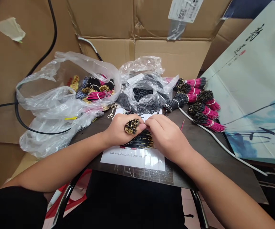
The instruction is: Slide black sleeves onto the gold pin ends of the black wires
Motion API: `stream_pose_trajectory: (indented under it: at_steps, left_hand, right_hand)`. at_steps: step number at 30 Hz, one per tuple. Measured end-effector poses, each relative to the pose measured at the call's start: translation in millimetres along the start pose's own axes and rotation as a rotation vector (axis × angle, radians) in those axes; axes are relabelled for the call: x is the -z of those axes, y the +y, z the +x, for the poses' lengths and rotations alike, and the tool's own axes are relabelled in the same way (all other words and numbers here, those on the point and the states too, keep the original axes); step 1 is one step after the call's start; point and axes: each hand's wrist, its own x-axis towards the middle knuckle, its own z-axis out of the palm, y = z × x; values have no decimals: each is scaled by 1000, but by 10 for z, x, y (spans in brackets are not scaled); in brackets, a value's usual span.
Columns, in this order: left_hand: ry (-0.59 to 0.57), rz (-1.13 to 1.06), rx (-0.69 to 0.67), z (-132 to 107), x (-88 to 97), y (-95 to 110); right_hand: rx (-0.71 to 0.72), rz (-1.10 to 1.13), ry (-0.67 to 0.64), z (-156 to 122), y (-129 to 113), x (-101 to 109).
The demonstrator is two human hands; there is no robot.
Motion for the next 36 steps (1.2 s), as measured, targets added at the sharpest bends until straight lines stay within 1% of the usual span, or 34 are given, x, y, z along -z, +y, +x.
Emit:
stream_pose_trajectory:
  at_steps: [2,5,10,13,22,25,28,31,36]
  left_hand:
    - [-33,0,-14,2,-9,-15]
    - [-56,-26,-32,2,-20,-27]
    - [-40,-103,-61,9,-15,-7]
    - [-39,-125,-72,16,-13,5]
    - [-20,-82,-42,29,-13,23]
    - [-2,-62,-50,24,-18,26]
    - [20,-58,-72,17,-26,19]
    - [19,-52,-84,9,-33,4]
    - [-5,-49,-115,-6,-50,-24]
  right_hand:
    - [-6,21,3,-26,10,0]
    - [-32,85,45,-53,18,22]
    - [-157,281,124,-70,8,45]
    - [-203,366,159,-74,11,44]
    - [-210,377,173,-84,-19,25]
    - [-256,400,202,-70,-9,15]
    - [-293,425,183,-56,8,10]
    - [-269,451,155,-47,7,10]
    - [-255,473,150,-36,-22,11]
